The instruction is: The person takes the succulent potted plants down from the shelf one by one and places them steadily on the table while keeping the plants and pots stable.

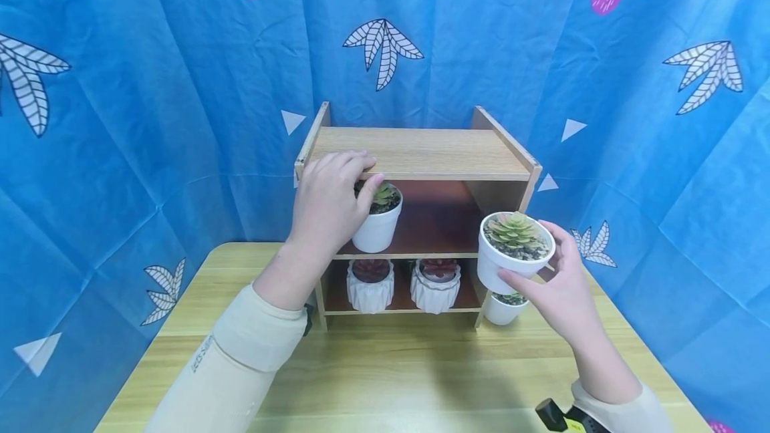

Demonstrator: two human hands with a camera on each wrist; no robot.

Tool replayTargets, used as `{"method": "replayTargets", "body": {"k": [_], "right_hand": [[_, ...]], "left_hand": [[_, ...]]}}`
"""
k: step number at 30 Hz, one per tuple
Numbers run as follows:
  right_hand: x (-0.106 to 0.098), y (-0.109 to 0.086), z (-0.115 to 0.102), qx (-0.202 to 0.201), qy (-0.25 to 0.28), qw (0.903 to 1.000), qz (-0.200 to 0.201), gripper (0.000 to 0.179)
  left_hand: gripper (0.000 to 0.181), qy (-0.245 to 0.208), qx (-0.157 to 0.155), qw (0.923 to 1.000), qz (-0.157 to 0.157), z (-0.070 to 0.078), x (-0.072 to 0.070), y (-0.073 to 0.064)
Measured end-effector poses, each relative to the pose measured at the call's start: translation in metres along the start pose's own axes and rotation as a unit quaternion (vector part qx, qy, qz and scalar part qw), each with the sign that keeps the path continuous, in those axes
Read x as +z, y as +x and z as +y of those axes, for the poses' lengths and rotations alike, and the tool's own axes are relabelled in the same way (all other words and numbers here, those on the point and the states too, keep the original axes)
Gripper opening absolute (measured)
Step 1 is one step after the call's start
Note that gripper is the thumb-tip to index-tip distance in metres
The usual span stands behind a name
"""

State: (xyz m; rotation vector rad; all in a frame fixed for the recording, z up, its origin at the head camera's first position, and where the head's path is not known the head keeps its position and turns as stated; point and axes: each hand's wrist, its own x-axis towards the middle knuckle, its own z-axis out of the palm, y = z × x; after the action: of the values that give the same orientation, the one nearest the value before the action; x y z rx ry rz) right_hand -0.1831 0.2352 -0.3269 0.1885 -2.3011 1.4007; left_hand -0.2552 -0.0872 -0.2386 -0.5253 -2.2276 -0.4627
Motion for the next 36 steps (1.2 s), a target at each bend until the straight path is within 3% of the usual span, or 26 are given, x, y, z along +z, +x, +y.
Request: {"method": "replayTargets", "body": {"k": [9, 24, 36], "right_hand": [[-0.016, -0.009, 0.008, -0.015, -0.008, 0.9996, 0.024, 0.088], [-0.039, -0.016, 0.032, 0.01, -0.031, 0.9982, 0.05, 0.094], [-0.048, -0.013, 0.055, 0.035, 0.016, 0.9969, 0.069, 0.096]], "left_hand": [[0.035, -0.002, 0.003, 1.0, -0.004, 0.002, -0.001, 0.001], [0.036, -0.001, -0.002, 1.0, -0.007, 0.001, -0.002, 0.001], [0.036, -0.001, -0.005, 1.0, -0.009, 0.001, -0.003, 0.0]]}}
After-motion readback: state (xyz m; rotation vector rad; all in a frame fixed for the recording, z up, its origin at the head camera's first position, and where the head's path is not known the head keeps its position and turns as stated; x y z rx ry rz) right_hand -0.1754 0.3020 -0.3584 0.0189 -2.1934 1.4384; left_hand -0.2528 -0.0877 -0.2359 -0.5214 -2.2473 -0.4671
